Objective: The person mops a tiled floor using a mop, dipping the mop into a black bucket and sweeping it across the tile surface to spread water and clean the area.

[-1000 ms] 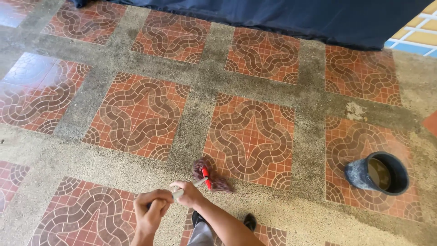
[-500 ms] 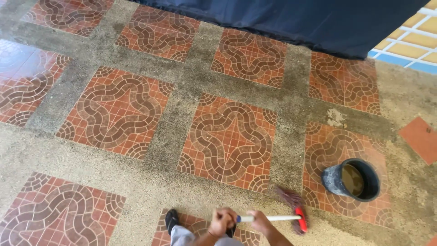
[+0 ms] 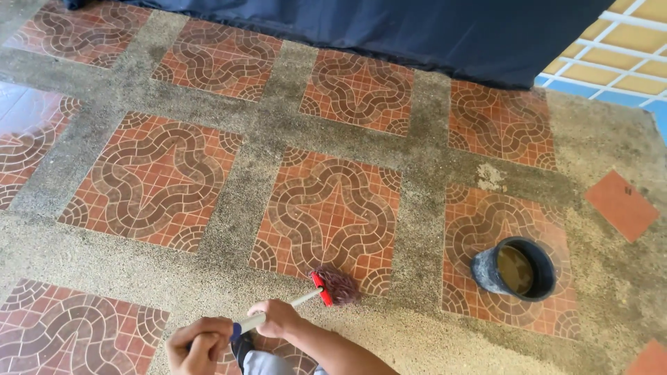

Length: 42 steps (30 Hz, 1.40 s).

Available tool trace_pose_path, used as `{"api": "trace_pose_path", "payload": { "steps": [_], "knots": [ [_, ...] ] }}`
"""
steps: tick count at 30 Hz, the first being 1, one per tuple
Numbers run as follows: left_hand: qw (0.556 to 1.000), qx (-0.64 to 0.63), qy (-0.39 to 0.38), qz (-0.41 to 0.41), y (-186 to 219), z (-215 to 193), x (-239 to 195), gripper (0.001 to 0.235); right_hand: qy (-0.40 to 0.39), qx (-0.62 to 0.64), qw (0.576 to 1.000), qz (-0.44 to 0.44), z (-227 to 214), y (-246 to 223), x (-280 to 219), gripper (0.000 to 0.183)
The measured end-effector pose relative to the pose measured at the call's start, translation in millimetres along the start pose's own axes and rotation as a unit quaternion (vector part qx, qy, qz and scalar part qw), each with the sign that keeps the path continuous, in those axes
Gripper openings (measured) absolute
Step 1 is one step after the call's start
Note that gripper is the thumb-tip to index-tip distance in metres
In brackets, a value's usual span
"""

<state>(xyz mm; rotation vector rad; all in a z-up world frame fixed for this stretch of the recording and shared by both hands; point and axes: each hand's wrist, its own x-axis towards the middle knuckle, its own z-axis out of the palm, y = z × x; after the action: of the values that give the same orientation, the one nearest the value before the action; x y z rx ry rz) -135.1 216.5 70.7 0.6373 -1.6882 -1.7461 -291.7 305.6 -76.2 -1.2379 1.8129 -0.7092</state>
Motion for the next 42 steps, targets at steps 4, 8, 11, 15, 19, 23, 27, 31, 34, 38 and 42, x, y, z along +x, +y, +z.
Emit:
{"api": "trace_pose_path", "payload": {
  "steps": [4,8,11,15,19,23,27,31,34,38,42],
  "knots": [
    [0.995,-0.104,0.011,-0.003,-37.6,19.9,-3.7,0.031,-0.063,0.003,0.990,0.129,-18.0,13.7,-38.3,0.031],
    [0.970,-0.170,-0.123,-0.121,-130.2,100.0,-16.1,0.018,0.022,-0.002,0.975,0.223,-24.3,130.0,-106.8,0.019],
    [0.928,-0.253,-0.274,0.007,-201.8,175.7,-33.3,0.016,0.055,0.049,0.948,0.310,-45.2,169.2,-155.0,0.019],
    [0.948,-0.174,-0.256,-0.068,-104.2,183.8,1.7,0.023,0.096,0.101,0.909,0.393,-66.0,147.6,-145.7,0.020],
    [0.974,-0.113,-0.175,-0.084,-98.8,110.0,18.3,0.025,0.135,0.013,0.977,0.167,-16.6,155.5,-81.8,0.019],
    [0.994,-0.032,-0.069,-0.077,-26.5,30.5,13.4,0.024,0.051,0.129,0.983,0.124,-45.8,-15.9,-50.7,0.014],
    [0.995,0.019,-0.091,0.019,-5.7,-0.4,-5.7,0.026,0.058,0.132,0.990,0.002,1.9,-8.6,3.4,0.029],
    [0.996,-0.033,-0.063,0.050,13.7,10.5,-10.8,0.027,0.040,0.045,0.998,-0.016,1.7,-4.9,-0.8,0.030],
    [0.994,-0.088,-0.062,0.029,-0.6,41.1,-7.1,0.028,0.049,0.029,0.998,0.025,-21.3,26.9,-31.0,0.032],
    [0.982,-0.158,-0.096,-0.042,-84.6,128.0,-18.8,0.024,0.098,-0.021,0.994,0.033,-34.5,160.7,-105.5,0.008],
    [0.979,-0.152,-0.118,-0.073,-137.4,248.4,-42.7,0.023,0.086,-0.012,0.968,0.234,-75.3,235.8,-194.3,0.009]
  ]
}}
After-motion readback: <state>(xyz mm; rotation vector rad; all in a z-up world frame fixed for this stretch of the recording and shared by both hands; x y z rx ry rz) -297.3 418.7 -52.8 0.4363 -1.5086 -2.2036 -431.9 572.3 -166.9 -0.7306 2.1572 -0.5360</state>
